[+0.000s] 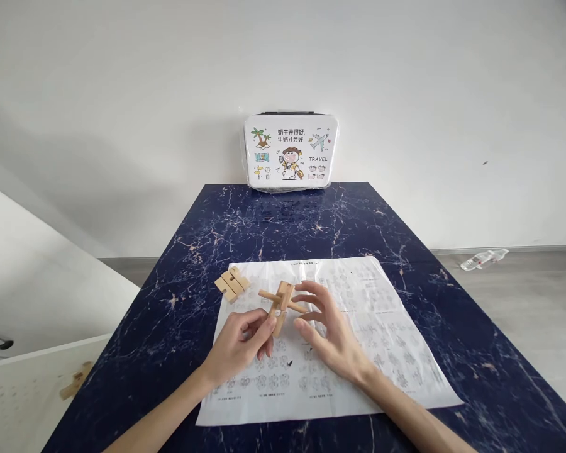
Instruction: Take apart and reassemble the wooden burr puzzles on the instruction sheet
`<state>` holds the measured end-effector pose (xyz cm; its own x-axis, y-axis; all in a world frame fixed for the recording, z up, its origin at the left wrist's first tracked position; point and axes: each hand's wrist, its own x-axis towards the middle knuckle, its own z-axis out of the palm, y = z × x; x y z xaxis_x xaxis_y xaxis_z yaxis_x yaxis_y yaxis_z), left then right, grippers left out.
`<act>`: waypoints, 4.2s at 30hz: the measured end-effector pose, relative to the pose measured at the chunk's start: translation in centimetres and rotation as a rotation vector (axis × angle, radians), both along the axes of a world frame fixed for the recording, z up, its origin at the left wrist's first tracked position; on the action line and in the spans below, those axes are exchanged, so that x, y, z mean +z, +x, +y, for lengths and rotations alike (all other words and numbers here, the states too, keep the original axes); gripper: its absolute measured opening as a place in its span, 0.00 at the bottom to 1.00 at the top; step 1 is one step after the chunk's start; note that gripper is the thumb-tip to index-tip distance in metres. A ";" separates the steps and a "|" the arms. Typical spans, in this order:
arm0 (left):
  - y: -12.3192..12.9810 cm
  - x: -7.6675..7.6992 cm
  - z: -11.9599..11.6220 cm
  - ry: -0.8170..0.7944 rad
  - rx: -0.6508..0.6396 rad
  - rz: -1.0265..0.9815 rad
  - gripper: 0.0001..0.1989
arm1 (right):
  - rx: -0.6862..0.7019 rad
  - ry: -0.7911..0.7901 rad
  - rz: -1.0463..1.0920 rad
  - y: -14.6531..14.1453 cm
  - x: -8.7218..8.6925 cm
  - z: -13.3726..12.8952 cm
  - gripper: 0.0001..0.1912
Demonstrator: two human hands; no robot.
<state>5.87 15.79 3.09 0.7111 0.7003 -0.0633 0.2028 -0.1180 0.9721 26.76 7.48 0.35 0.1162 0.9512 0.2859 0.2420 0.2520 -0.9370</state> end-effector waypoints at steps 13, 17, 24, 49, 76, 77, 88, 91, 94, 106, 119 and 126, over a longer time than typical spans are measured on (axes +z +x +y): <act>-0.1 -0.1 -0.3 0.185 0.001 0.028 0.22 | 0.232 -0.151 0.289 0.8 0.2 0.3 0.28; -0.3 0.3 0.2 0.153 0.125 -0.037 0.22 | 0.122 -0.104 0.196 0.9 -0.4 0.6 0.28; -0.4 0.3 0.5 0.099 0.198 -0.076 0.24 | -0.245 0.025 -0.435 0.6 -2.2 0.7 0.38; -0.4 0.0 0.3 -0.070 -0.080 0.018 0.27 | -0.297 0.397 -0.657 0.0 0.5 0.3 0.06; -0.3 -0.1 0.2 -0.049 -0.036 0.042 0.27 | -0.414 0.399 -0.713 -0.5 -0.1 0.5 0.05; -0.3 0.0 0.2 -0.066 -0.048 0.037 0.27 | -0.420 0.395 -0.710 -0.4 0.0 0.6 0.05; 0.0 -0.4 -0.2 -0.025 0.036 0.054 0.28 | -0.392 0.347 -0.684 -0.4 -0.7 0.9 0.05; 0.2 -0.5 -0.4 -0.030 0.012 0.051 0.28 | -0.364 0.304 -0.664 -0.6 -0.9 1.0 0.05; 0.1 -0.4 -0.4 -0.059 -0.017 0.031 0.27 | -0.348 0.295 -0.676 -0.5 -0.9 1.0 0.05; -0.1 -0.2 -0.1 0.104 0.107 0.088 0.26 | -0.429 -0.049 -0.238 2.5 -0.3 1.6 0.20; -0.3 -1.9 0.8 0.796 0.166 0.306 0.20 | -0.218 -0.121 -0.400 4.7 -1.5 1.9 0.25; 0.0 -1.5 0.5 0.882 0.155 0.375 0.17 | -0.291 0.049 -0.715 4.6 -2.4 1.9 0.20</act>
